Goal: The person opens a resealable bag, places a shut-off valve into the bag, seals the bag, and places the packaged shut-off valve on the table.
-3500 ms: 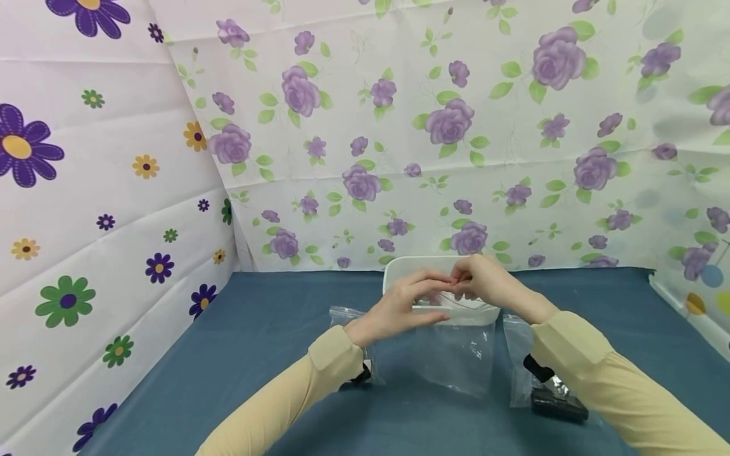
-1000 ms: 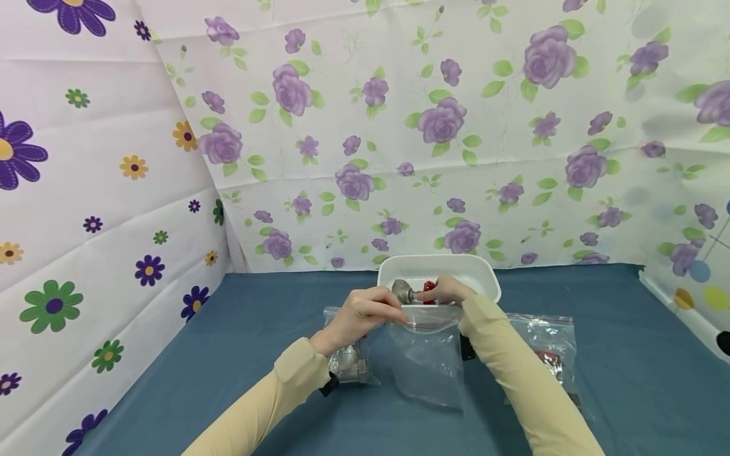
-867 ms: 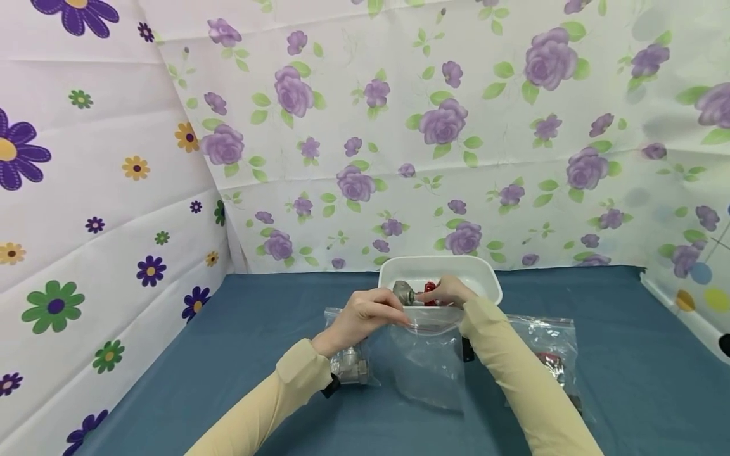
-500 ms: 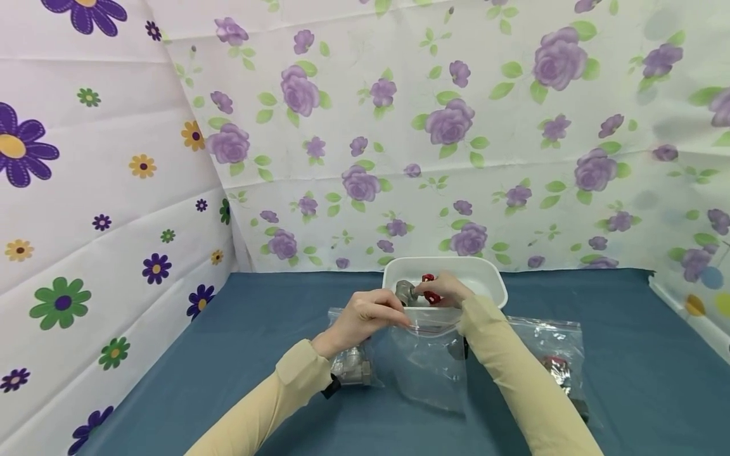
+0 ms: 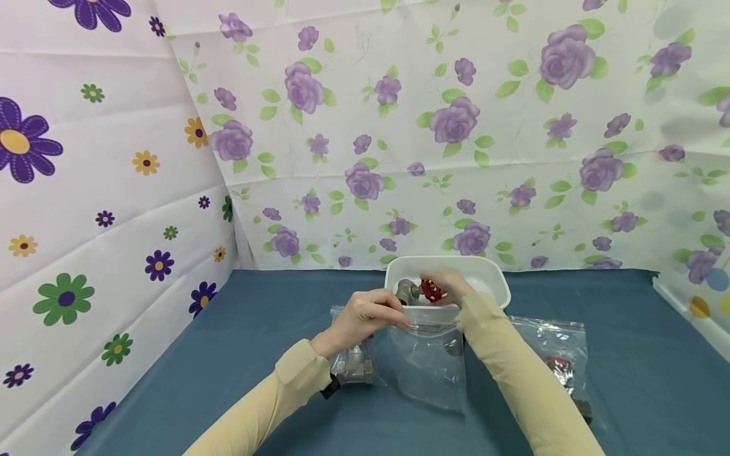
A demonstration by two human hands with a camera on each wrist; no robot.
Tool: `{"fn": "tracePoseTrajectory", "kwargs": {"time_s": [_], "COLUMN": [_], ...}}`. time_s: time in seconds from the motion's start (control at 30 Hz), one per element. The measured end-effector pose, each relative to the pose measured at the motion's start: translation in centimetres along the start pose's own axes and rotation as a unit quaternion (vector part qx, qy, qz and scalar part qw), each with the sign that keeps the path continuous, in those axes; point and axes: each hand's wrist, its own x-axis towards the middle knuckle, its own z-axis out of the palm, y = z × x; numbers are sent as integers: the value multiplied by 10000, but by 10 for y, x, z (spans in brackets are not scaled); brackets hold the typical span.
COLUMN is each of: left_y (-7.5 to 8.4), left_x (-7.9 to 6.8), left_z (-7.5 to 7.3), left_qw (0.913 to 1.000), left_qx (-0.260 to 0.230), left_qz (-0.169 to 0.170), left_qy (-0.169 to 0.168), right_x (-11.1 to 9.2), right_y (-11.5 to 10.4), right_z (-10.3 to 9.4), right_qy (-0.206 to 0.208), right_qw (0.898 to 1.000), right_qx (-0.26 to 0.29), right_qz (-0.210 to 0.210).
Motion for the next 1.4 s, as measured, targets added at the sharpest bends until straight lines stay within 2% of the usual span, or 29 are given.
{"fn": "tracePoseTrajectory", "kwargs": {"time_s": [0.13,0.33,0.47,0.57,0.7,0.9,1.13,1.23,1.33,1.4], "left_y": [2,8,21,31,35,33,34,33,33,24], "left_x": [0,2,11,19,22,24,29,30,32,28], "left_z": [1,-2,-8,-13,-16,-13,-11,-12,-11,-7], "left_qw": [10000,9998,10000,10000,10000,9999,9998,9999,9998,9997], "left_qx": [-11,109,8,-49,12,-49,-128,-58,-53,-28], "left_qz": [-57,-133,-44,-48,-96,-64,-120,-133,-176,-225], "left_qy": [-34,45,64,50,12,70,90,75,52,12], "right_x": [-2,-11,-25,-37,-54,-78,-117,-133,-146,-154], "right_y": [4,-2,-16,-30,-47,-62,-82,-95,-105,-109], "right_z": [-2,-14,-28,-40,-56,-71,-81,-84,-87,-89], "right_qy": [300,824,801,688,608,694,599,635,603,540], "right_qw": [9989,9934,9912,9880,9770,9516,9277,9136,9119,9148], "right_qx": [179,-256,-451,-793,-1449,-2405,-2962,-3280,-3328,-3283], "right_qz": [-307,-753,-947,-1136,-1440,-1786,-2193,-2316,-2323,-2289]}}
